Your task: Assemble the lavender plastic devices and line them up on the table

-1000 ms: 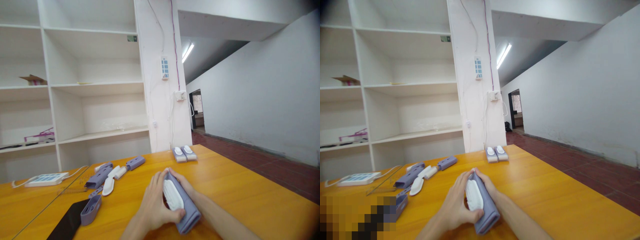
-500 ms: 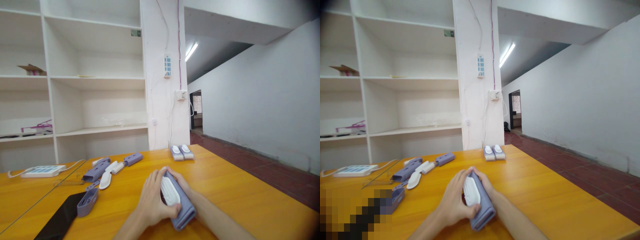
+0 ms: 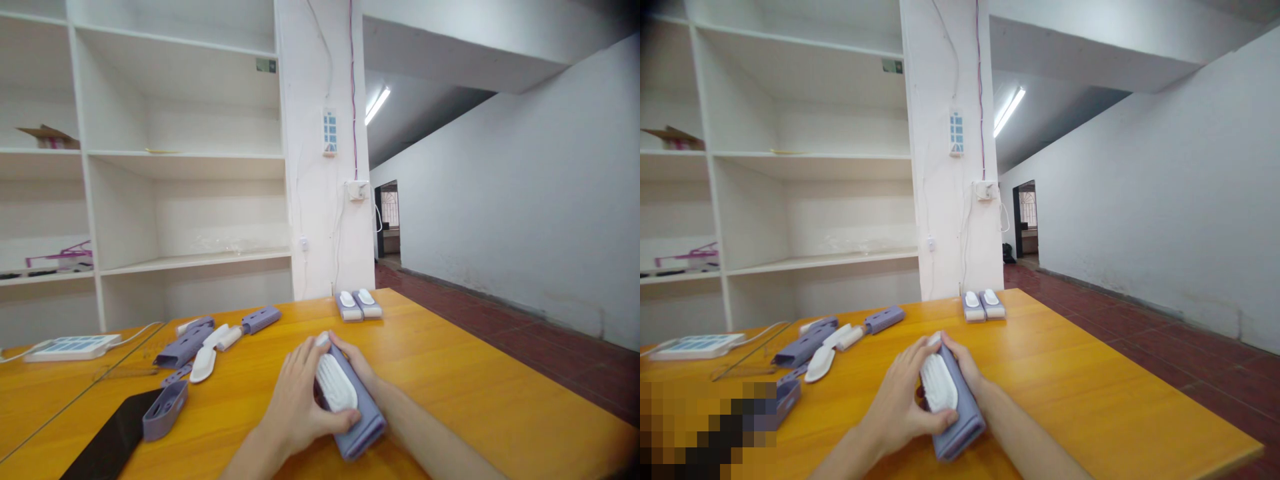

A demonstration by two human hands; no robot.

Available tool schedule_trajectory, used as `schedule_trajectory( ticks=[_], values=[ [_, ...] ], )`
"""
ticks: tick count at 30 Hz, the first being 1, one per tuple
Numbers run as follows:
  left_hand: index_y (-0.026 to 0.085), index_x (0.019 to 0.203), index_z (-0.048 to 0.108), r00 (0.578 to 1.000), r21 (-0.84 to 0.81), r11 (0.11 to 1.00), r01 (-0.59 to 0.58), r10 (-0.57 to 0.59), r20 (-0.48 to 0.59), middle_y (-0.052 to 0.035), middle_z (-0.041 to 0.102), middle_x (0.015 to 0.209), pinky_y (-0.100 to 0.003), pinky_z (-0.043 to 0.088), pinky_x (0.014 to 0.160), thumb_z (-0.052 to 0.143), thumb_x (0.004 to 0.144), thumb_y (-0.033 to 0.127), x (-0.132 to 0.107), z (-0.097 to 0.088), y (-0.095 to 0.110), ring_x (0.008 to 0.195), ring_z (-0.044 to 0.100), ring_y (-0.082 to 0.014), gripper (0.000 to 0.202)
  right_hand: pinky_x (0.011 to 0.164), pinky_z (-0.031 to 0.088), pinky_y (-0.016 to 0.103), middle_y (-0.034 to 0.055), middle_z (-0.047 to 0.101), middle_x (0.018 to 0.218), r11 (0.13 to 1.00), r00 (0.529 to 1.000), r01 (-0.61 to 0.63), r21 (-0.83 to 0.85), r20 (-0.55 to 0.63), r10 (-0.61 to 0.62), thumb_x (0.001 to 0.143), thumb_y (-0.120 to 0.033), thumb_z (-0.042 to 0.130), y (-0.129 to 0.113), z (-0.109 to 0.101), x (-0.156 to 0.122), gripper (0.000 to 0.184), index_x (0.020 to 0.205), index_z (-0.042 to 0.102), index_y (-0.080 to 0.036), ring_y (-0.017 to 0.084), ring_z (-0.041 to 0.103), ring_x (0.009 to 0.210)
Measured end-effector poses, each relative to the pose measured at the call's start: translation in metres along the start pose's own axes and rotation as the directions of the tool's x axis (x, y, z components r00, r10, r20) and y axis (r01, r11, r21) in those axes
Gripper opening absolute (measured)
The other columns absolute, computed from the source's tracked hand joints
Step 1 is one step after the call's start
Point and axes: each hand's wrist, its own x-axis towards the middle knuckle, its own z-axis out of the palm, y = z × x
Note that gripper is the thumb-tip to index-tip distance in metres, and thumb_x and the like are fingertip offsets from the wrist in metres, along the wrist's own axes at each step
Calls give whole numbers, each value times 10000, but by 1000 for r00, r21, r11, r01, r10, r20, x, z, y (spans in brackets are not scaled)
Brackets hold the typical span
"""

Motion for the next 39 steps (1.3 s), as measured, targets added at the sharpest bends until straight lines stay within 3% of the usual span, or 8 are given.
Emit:
schedule_trajectory(
  ticks=[5, 9, 12, 21, 27, 30, 34, 39],
  values=[
    [262, 1440, 407, 997, -148, 989, 4, 7, 73, -143, 438, 1505, -513, 345, 1128, 877, 481, 613, 7, -22, -4, 1359, 424, -386, 1124, 547, 549, 328, 120, 731, 703, 991, 990, -131, 6, 51, 131, 882, -723, 370, -4, -8, 0, 670, 902, 664, -121, 245, 693, 604],
    [248, 1253, 566, 996, -155, 988, -11, 24, 83, -130, 462, 1495, -487, 356, 1135, 878, 481, 613, 7, -26, -9, 1367, 424, -374, 909, 510, 544, 318, 116, 724, 654, 990, 990, -141, 16, 1, 141, 907, -694, 343, -4, -8, 2, 663, 880, 666, -115, 239, 684, 563],
    [238, 1226, 586, 997, -140, 990, -28, 38, 70, -139, 418, 1526, -504, 312, 1164, 870, 514, 602, 4, -19, -14, 1402, 374, -372, 849, 501, 543, 328, 113, 721, 636, 989, 989, -145, 14, -14, 146, 913, -680, 346, -3, -7, 2, 654, 888, 674, -114, 243, 678, 537],
    [219, 1357, 478, 997, -152, 988, 28, -17, 75, -112, 326, 1578, -457, 263, 1197, 841, 563, 339, 1, -7, -8, 1442, 304, -344, 881, 546, 539, 347, 108, 736, 674, 989, 991, -128, 76, -34, 131, 917, -668, 366, -1, -3, 2, 637, 915, 686, -118, 232, 659, 518],
    [200, 1515, 244, 978, -86, 987, 138, -123, 166, -121, 181, 1626, -502, 207, 1210, 812, 607, 426, -2, -4, -2, 1481, 191, -348, 1095, 533, 496, 264, 79, 730, 657, 992, 997, -67, 104, -37, 71, 932, -607, 429, 3, -9, 11, 559, 849, 679, -114, 166, 620, 490],
    [220, 1459, 345, 983, -124, 981, 147, -131, 132, -114, 244, 1610, -489, 242, 1197, 840, 587, 514, -1, -5, 0, 1466, 235, -351, 1045, 525, 494, 266, 72, 723, 650, 994, 999, -48, 95, -18, 50, 917, -629, 444, 7, -9, 13, 557, 839, 674, -127, 169, 625, 492],
    [238, 1227, 524, 996, -207, 975, 83, -75, 45, -87, 414, 1522, -409, 335, 1147, 851, 605, 439, 2, -7, 5, 1402, 371, -319, 731, 503, 494, 285, 71, 716, 642, 996, 999, -51, 73, 17, 49, 878, -693, 442, 9, -8, 12, 585, 817, 660, -153, 187, 628, 487],
    [231, 1201, 537, 995, -239, 966, 96, -99, 1, -100, 506, 1438, -400, 417, 1063, 866, 581, 410, 3, -3, 3, 1291, 491, -329, 724, 530, 518, 308, 75, 709, 632, 997, 999, -52, 55, 13, 51, 895, -645, 444, 6, -6, 12, 542, 809, 657, -154, 208, 648, 526]
  ],
)
